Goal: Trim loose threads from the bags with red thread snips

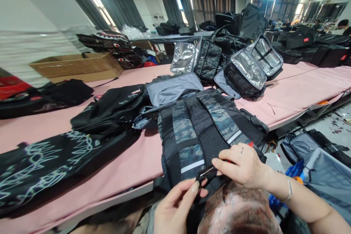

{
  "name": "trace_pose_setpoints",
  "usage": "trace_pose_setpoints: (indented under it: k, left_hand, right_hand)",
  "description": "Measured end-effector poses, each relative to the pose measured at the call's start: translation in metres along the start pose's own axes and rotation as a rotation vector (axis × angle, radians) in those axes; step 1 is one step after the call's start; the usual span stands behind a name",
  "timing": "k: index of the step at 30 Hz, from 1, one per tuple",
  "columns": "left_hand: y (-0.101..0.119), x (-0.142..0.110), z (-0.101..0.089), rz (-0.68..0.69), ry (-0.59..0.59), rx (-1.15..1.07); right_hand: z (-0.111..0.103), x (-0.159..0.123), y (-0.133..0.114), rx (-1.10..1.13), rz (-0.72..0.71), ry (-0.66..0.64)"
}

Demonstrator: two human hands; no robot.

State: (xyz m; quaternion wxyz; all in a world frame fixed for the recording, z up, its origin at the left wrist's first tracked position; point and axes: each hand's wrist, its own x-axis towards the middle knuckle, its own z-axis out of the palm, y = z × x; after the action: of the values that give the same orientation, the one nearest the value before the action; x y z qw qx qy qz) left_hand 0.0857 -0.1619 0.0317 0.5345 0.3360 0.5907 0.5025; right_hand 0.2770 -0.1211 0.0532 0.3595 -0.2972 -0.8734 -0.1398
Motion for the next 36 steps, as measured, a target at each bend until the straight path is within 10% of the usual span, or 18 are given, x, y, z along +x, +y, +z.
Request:
trace_pose_setpoints:
  k: [16, 29, 36]
  left_hand:
    - [0.001, 0.004, -0.005, 0.125, -0.14, 0.21]
    - [0.007, 0.003, 0.009, -0.102, -0.117, -0.104]
    - [0.002, 0.014, -0.005, 0.013, 0.05, -0.152]
  right_hand:
    - [-0.012, 0.004, 0.008, 0.134, -0.005, -0.107]
    - [-0.005, -0.005, 0.01, 0.258, 0.126, -0.055]
    - [-0.004, -0.037, 0.025, 0.536, 0.748, 0.245]
